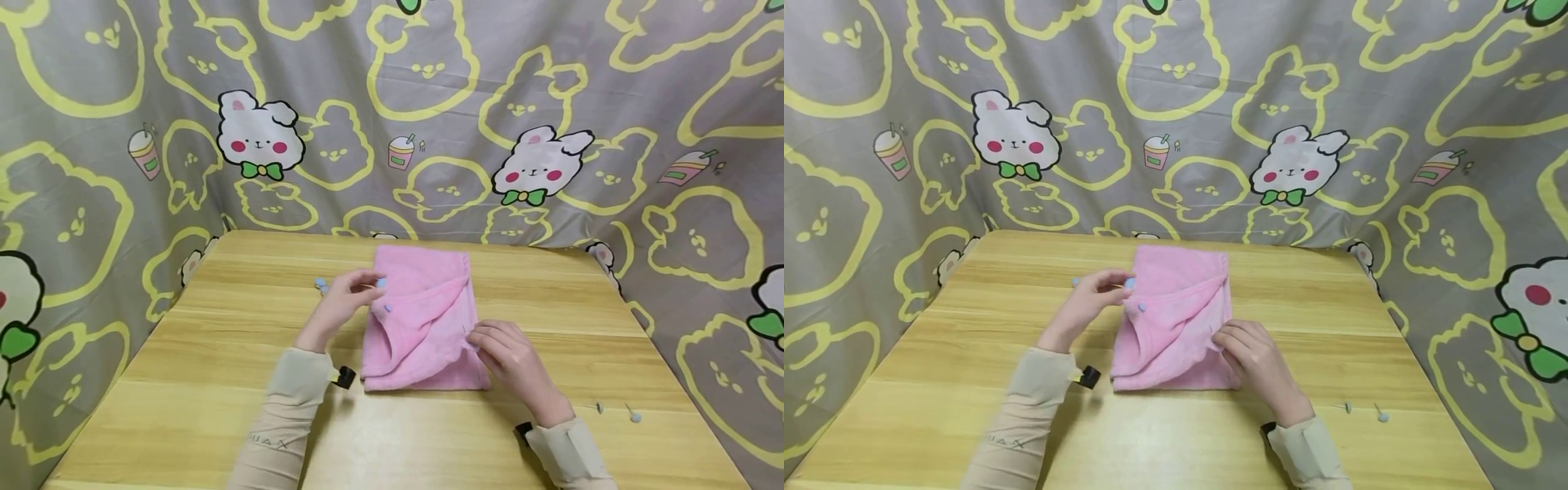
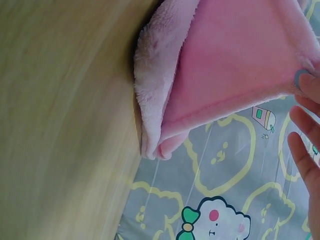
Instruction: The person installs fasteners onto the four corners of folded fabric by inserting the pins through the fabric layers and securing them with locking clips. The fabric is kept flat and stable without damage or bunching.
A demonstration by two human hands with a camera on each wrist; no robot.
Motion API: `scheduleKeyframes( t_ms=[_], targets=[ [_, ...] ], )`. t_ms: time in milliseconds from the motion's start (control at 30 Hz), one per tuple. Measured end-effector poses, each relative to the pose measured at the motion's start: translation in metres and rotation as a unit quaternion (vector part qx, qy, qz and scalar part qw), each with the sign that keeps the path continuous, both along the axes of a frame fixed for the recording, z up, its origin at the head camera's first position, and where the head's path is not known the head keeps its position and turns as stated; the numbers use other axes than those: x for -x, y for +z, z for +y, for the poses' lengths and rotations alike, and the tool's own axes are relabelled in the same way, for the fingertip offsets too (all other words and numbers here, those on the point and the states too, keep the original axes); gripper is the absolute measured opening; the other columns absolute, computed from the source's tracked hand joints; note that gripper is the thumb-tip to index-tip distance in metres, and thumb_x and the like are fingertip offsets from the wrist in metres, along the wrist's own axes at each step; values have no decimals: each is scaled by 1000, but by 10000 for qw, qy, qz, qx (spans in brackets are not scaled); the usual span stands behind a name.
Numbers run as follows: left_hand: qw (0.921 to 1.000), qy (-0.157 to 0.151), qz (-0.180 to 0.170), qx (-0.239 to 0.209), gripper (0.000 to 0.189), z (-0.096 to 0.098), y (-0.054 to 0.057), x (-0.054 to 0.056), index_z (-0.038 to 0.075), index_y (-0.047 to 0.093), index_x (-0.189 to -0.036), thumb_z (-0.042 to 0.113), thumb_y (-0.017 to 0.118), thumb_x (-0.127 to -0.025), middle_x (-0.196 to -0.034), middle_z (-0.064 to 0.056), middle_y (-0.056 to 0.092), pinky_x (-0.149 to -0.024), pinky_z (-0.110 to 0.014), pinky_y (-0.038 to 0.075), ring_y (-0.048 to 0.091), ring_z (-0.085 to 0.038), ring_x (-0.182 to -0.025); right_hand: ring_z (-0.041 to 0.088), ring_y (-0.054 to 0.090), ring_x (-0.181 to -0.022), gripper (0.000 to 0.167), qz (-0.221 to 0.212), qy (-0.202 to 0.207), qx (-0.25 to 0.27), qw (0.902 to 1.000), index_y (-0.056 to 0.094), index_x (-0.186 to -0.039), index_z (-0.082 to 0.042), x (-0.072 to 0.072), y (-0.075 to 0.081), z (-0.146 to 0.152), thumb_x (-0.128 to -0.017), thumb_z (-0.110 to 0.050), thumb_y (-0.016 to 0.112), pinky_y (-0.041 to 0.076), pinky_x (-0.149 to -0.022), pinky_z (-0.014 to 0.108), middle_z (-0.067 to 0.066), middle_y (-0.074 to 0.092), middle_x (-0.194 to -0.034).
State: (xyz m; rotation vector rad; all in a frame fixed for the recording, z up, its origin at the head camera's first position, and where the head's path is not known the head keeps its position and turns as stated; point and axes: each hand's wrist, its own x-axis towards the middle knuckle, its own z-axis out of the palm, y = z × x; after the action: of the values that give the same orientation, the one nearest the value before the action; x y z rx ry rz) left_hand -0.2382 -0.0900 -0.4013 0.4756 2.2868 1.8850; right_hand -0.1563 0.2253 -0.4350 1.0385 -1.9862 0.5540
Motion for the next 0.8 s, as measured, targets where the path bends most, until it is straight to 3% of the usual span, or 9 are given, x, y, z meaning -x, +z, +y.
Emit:
scheduleKeyframes(
  t_ms=[100, 233, 467, 567, 700, 800],
  targets=[
    [9978, -406, -209, -481, 37, 22, -4, -6, 2, 60, -127, 10, 66, -91, -126, -20, 62, -86, -28, 54, 61, -10, -95, 26, 67, -92, 30, -18, -12, -24, 10000, 74, -96, -4, 0, 0, 0, -102, -21, 50, 50, -87, 35, 9, 74, -95],
    [9940, -888, -321, -559, 38, 48, -8, -16, 1, 61, -127, 6, 66, -90, -124, -19, 64, -87, -34, 56, 62, -8, -92, 26, 67, -92, 30, -48, -3, -55, 10000, 74, -96, -4, 0, 0, 0, -102, -22, 50, 49, -87, 35, 9, 75, -95],
    [9851, -1098, -992, -874, 40, 78, -17, -33, 2, 62, -127, 3, 67, -88, -132, -19, 60, -93, -36, 53, 61, -8, -98, 24, 67, -91, 31, -87, 49, -136, 9999, 74, -94, -6, 0, 0, 0, -102, -22, 49, 49, -86, 34, 6, 75, -94],
    [9862, -1112, -951, -769, 38, 86, -19, -38, 5, 63, -126, 6, 67, -88, -130, -15, 62, -92, -32, 53, 61, -9, -101, 23, 67, -91, 32, -128, 115, -171, 9997, 74, -92, -8, 0, -1, -2, -103, -21, 47, 49, -86, 33, 4, 74, -93],
    [9917, -1077, -623, -326, 35, 92, -20, -40, 11, 67, -124, 13, 69, -89, -121, -7, 69, -87, -23, 52, 63, -9, -102, 24, 67, -91, 31, -212, 214, -187, 9994, 74, -91, -8, 1, -1, -4, -102, -19, 47, 49, -87, 33, 4, 74, -92],
    [9924, -1094, -528, -207, 34, 94, -21, -40, 11, 67, -123, 14, 69, -89, -119, -7, 70, -87, -22, 53, 64, -11, -104, 24, 67, -91, 30, -249, 275, -177, 9992, 73, -90, -8, 1, 0, -5, -102, -18, 47, 49, -86, 33, 4, 74, -91]
  ],
)
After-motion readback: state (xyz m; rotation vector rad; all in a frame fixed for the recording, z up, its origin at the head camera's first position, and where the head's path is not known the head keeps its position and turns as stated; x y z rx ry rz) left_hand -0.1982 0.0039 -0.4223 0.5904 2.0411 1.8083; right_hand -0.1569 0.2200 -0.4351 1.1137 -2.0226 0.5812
